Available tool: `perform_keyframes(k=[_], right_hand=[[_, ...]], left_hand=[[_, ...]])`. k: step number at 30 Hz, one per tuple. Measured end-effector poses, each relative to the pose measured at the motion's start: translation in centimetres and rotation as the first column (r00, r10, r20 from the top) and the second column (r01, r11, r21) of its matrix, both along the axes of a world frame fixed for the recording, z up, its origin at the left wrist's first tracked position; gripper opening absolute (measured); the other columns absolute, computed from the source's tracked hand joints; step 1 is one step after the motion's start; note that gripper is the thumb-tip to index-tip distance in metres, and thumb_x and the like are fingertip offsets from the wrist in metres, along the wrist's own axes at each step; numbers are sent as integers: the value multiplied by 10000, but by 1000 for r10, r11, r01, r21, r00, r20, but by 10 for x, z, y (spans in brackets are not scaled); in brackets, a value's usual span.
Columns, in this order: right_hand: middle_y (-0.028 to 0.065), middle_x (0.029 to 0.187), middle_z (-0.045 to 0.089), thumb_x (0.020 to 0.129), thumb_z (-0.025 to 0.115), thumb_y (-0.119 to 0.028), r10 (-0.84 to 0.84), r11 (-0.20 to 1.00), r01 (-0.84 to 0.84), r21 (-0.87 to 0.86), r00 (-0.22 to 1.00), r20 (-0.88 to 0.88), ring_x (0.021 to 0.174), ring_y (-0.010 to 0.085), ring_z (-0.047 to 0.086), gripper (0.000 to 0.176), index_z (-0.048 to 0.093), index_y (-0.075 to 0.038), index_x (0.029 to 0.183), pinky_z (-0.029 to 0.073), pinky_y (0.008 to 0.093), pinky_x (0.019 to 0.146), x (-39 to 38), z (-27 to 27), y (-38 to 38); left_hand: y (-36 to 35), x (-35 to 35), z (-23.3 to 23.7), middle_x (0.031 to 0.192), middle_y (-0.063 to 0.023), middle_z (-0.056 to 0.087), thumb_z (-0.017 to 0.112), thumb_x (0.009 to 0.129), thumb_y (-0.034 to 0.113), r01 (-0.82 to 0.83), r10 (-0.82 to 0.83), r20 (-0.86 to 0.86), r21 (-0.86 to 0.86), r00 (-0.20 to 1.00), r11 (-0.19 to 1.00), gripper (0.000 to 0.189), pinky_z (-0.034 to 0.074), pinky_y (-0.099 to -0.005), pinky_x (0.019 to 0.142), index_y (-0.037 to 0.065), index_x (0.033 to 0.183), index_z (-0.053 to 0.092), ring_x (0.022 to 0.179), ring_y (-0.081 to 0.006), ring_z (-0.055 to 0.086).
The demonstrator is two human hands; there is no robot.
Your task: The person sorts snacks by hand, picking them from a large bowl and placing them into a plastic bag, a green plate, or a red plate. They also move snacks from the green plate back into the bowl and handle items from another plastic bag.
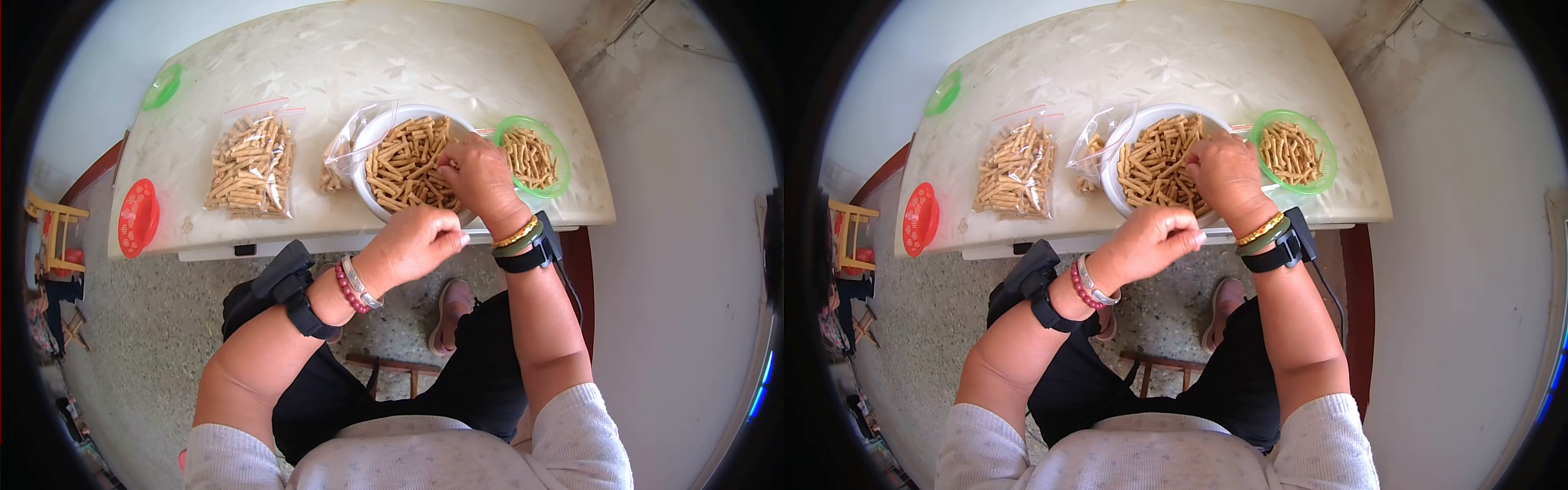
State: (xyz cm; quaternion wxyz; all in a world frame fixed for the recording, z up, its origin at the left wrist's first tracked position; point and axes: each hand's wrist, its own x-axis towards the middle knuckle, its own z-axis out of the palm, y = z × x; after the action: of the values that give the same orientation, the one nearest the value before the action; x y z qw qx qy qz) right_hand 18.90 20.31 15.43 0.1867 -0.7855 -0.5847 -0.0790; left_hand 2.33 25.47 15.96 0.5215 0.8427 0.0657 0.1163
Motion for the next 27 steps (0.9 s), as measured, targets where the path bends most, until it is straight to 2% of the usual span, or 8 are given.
perform_keyframes(k=[1,3,4,6,7,9,21,27], right_hand=[[124,841,631,742,657,-168,0,1000,0,1,1000,0,806,256,611,89,691,-132,816,459,376,731,0,1,0],[73,774,629,790,680,-163,69,985,48,163,764,-641,722,174,586,113,691,-106,887,451,280,674,-2,3,-2],[73,774,629,790,680,-163,70,985,47,163,765,-640,722,174,586,113,691,-106,887,451,280,674,-4,6,-3],[-6,749,600,869,643,-155,215,968,94,234,176,-961,667,83,512,128,669,-53,941,415,199,633,-7,12,-6],[-6,749,600,869,643,-155,215,968,94,234,178,-960,667,83,512,128,669,-53,941,415,199,633,-5,12,-7],[-51,777,576,914,591,-145,272,962,23,271,-86,-958,668,43,469,155,647,-10,967,401,177,637,0,10,-9],[-34,853,627,917,582,-137,303,950,-15,313,-208,-930,715,32,504,151,652,-50,1018,409,173,660,-7,10,-7],[-10,888,645,910,589,-122,302,950,-45,309,-125,-945,755,41,538,176,644,-24,1046,440,185,702,-7,14,-9]], left_hand=[[3,1,-2,661,-86,623,600,873,151,-54,54,-9,-18,999,998,181,460,-302,572,0,773,598,596,-154,587],[8,1,-5,689,-24,618,584,892,137,-105,106,-1,-142,994,984,169,451,-268,573,1,793,601,604,-96,548],[12,2,-4,692,-3,599,575,901,139,-182,184,-6,-206,983,962,167,433,-245,558,5,805,605,594,-75,518],[19,0,0,677,40,535,551,920,140,-277,268,-74,-358,960,892,136,361,-184,502,28,869,609,554,-25,434],[19,1,2,677,40,535,551,920,140,-276,268,-72,-359,961,892,136,361,-184,502,28,869,609,554,-25,434],[20,2,5,667,48,502,548,922,141,-367,380,-88,-524,921,768,116,323,-169,475,37,936,598,538,-12,398],[20,4,3,738,38,532,550,925,139,-317,366,-32,-572,930,756,117,334,-159,485,37,966,591,564,-13,428],[21,2,8,738,38,524,529,942,167,-338,346,-100,-577,933,743,134,335,-152,492,49,963,590,569,-14,427]])
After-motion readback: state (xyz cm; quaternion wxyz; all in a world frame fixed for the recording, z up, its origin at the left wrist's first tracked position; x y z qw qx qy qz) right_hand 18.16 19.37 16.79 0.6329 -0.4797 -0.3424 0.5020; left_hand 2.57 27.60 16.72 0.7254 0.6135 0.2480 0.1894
